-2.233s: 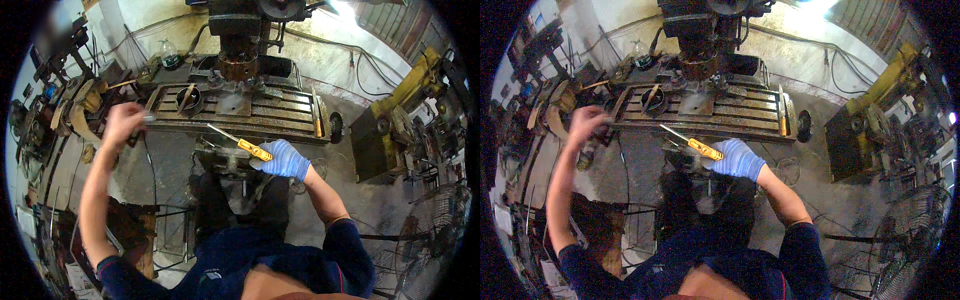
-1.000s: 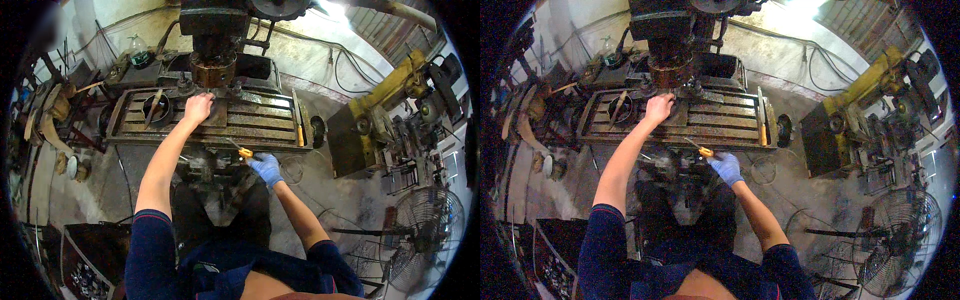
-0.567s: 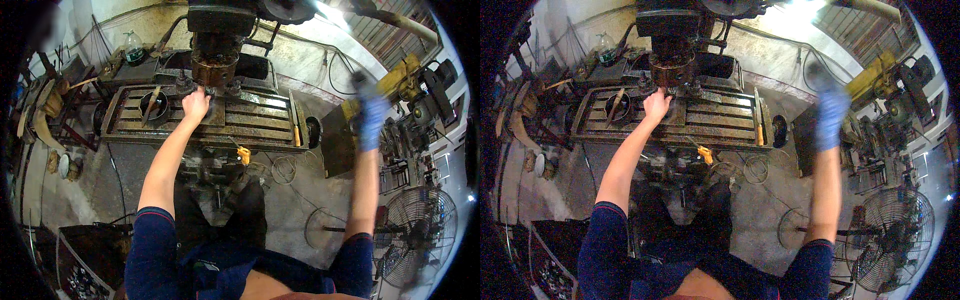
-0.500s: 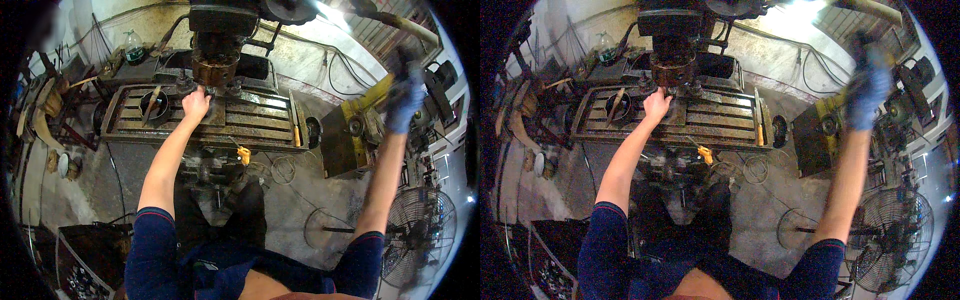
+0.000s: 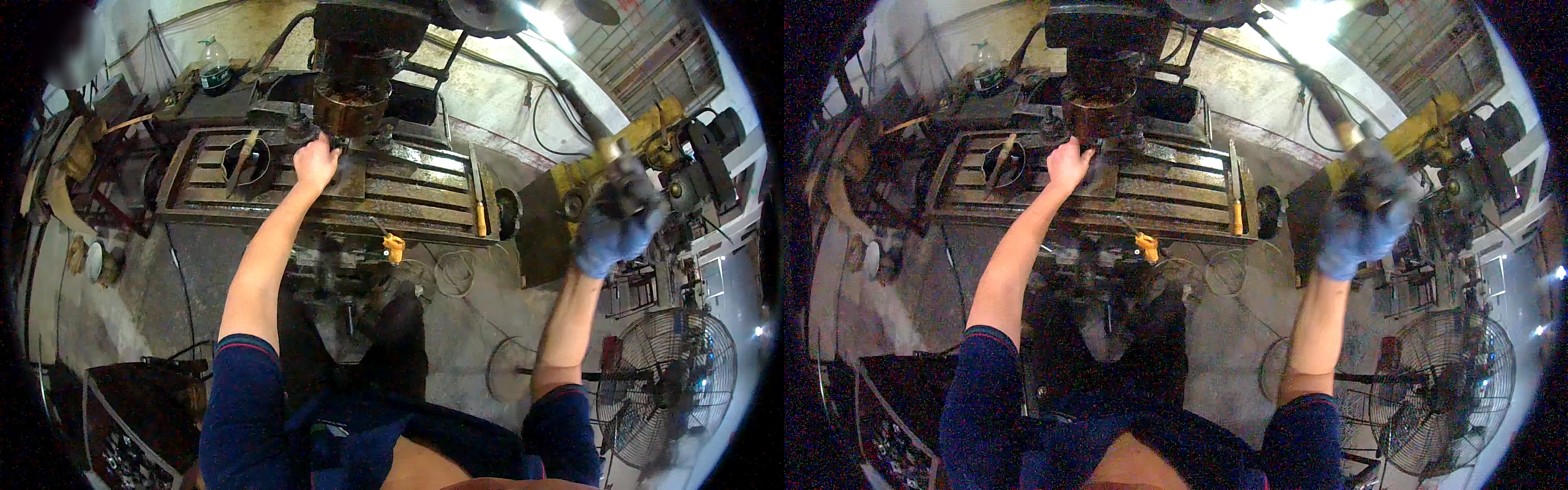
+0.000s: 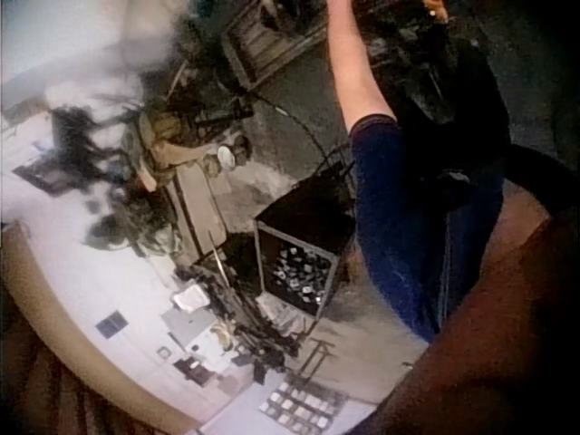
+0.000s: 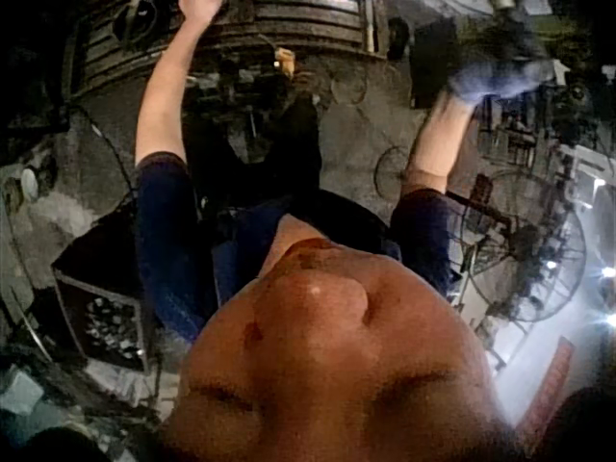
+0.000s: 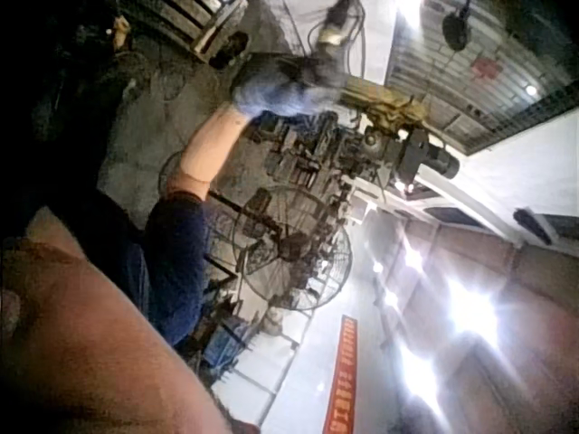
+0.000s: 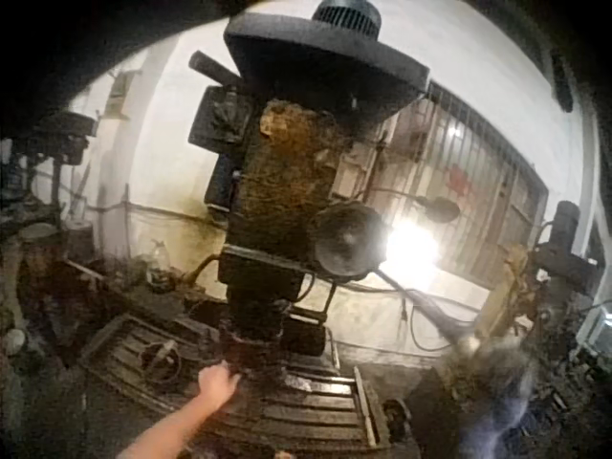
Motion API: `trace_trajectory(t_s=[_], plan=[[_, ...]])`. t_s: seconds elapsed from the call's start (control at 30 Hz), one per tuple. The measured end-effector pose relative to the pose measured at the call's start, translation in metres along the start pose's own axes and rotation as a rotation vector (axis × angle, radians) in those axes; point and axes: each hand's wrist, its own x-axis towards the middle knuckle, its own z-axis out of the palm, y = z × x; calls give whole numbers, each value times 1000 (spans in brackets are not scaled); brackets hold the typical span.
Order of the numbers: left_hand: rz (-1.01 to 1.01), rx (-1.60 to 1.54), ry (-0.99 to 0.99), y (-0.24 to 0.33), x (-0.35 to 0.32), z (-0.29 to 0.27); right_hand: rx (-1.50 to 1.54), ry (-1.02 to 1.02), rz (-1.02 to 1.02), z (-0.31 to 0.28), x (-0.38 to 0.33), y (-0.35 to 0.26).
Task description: The person picks up metal parts from a container, uses an air nozzle to blow air onto the parts while holding them over a machine table, and places the parts into a bin.
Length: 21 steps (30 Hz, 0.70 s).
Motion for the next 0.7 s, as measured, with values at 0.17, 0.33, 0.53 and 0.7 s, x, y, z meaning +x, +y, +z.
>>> trace_trajectory(t_s=[0.17, 0.33, 0.53, 0.7], plan=[[-26, 2, -40, 5, 5, -4, -24, 19, -2, -1, -8, 0], [-51, -5, -116, 2, 15, -9, -141, -70, -56, 7, 21, -4], [-78, -66, -105, 2, 14, -9, -268, 27, -30, 7, 20, -8], [-86, -30, -144, -2, 16, -6, -336, 16, -57, 8, 14, -6]])
